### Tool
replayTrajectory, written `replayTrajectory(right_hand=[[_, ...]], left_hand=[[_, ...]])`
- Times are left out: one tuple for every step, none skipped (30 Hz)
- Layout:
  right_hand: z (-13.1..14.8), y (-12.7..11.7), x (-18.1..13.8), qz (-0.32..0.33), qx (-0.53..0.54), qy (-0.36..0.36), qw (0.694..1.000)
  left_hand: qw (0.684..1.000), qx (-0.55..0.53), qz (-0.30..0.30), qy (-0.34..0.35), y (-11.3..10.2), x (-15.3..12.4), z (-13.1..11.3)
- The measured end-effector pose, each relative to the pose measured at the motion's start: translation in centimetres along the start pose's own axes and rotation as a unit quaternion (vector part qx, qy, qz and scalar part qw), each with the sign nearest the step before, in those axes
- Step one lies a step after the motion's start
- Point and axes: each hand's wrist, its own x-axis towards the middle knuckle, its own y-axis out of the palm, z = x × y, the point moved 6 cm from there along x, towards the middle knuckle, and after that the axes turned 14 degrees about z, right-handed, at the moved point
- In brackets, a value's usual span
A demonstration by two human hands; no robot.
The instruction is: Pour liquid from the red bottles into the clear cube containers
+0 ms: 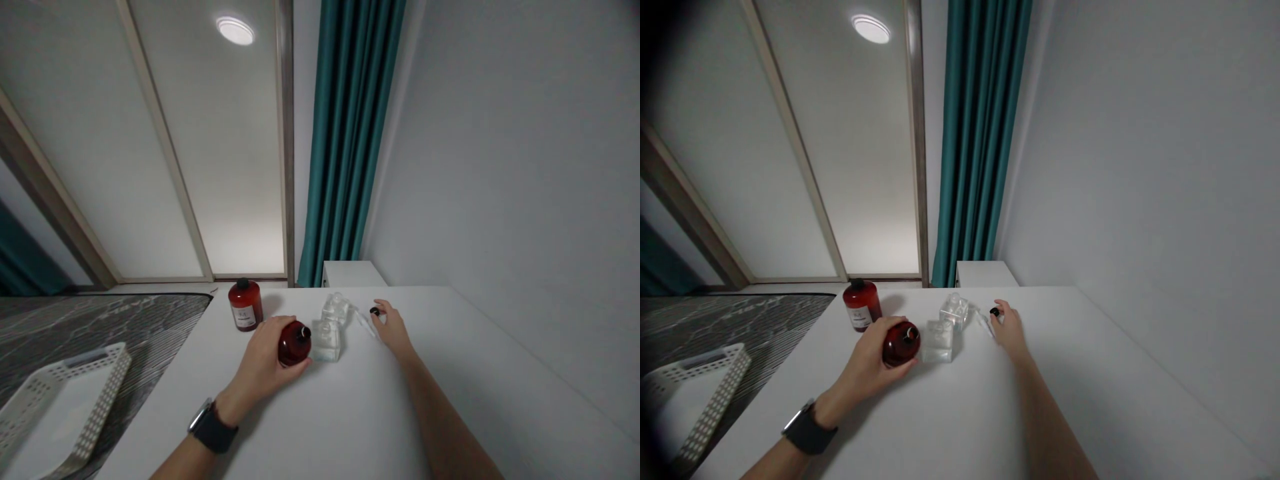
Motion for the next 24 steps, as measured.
replayTrajectory(right_hand=[[-0.3, 0.2, 0.0, 0.011, -0.008, 0.002, 1.000], [-0.6, 0.3, 0.0, 0.021, -0.014, 0.003, 1.000], [-0.8, 0.5, -0.1, 0.031, -0.020, 0.003, 0.999], [-0.9, 0.6, -0.1, 0.040, -0.025, 0.003, 0.999], [-1.0, 0.7, -0.1, 0.047, -0.028, 0.004, 0.998], [-1.0, 0.8, -0.1, 0.052, -0.031, 0.005, 0.998], [-1.1, 0.8, -0.1, 0.054, -0.033, 0.005, 0.998], [-1.1, 0.9, -0.1, 0.055, -0.034, 0.005, 0.998], [-1.1, 0.9, -0.1, 0.054, -0.034, 0.004, 0.998], [-1.0, 0.8, -0.1, 0.051, -0.034, 0.002, 0.998], [-1.0, 0.7, -0.1, 0.046, -0.034, 0.000, 0.998], [-0.8, 0.6, -0.2, 0.037, -0.034, -0.001, 0.999], [-0.6, 0.4, -0.2, 0.025, -0.033, -0.004, 0.999], [-0.4, 0.1, -0.2, 0.009, -0.032, -0.006, 0.999], [0.0, -0.2, -0.2, -0.012, -0.029, -0.011, 0.999], [0.6, -0.6, -0.2, -0.034, -0.026, -0.018, 0.999], [1.3, -1.0, -0.3, -0.058, -0.022, -0.027, 0.998], [2.2, -1.3, -0.5, -0.082, -0.016, -0.039, 0.996], [3.2, -1.5, -0.8, -0.101, -0.010, -0.053, 0.993], [4.4, -1.6, -1.1, -0.114, -0.002, -0.070, 0.991], [5.7, -1.5, -1.6, -0.120, 0.007, -0.089, 0.989], [7.1, -1.3, -2.1, -0.120, 0.018, -0.108, 0.987], [8.5, -0.9, -2.7, -0.113, 0.028, -0.130, 0.985], [9.9, -0.3, -3.3, -0.098, 0.037, -0.153, 0.983]], left_hand=[[1.000, -0.002, -0.001, 0.000, 0.0, 0.0, 0.1], [1.000, -0.003, -0.001, -0.001, 0.1, -0.1, 0.2], [1.000, -0.004, 0.001, -0.002, 0.1, -0.1, 0.3], [1.000, -0.004, 0.003, -0.005, 0.2, -0.1, 0.4], [1.000, -0.005, 0.004, -0.008, 0.3, -0.1, 0.4], [1.000, -0.005, 0.004, -0.011, 0.3, -0.1, 0.5], [1.000, -0.006, 0.002, -0.013, 0.3, -0.1, 0.5], [1.000, -0.006, -0.001, -0.013, 0.3, -0.1, 0.5], [1.000, -0.007, -0.004, -0.013, 0.3, -0.1, 0.5], [1.000, -0.007, -0.007, -0.013, 0.2, -0.1, 0.5], [1.000, -0.007, -0.009, -0.014, 0.2, -0.1, 0.5], [1.000, -0.006, -0.010, -0.014, 0.1, -0.1, 0.5], [1.000, -0.006, -0.011, -0.014, 0.1, -0.1, 0.6], [1.000, -0.007, -0.012, -0.014, 0.1, -0.1, 0.6], [1.000, -0.009, -0.014, -0.014, 0.1, -0.1, 0.6], [1.000, -0.012, -0.015, -0.015, 0.0, -0.1, 0.6], [1.000, -0.016, -0.015, -0.018, 0.0, -0.1, 0.7], [0.999, -0.022, -0.018, -0.023, 0.0, -0.1, 0.8], [0.999, -0.030, -0.021, -0.030, 0.0, -0.2, 1.0], [0.998, -0.039, -0.025, -0.039, -0.1, -0.2, 1.1], [0.997, -0.049, -0.030, -0.049, -0.2, -0.2, 1.3], [0.996, -0.060, -0.034, -0.058, -0.2, -0.2, 1.5], [0.995, -0.071, -0.037, -0.067, -0.3, -0.2, 1.7], [0.993, -0.081, -0.039, -0.076, -0.3, -0.2, 1.9]])
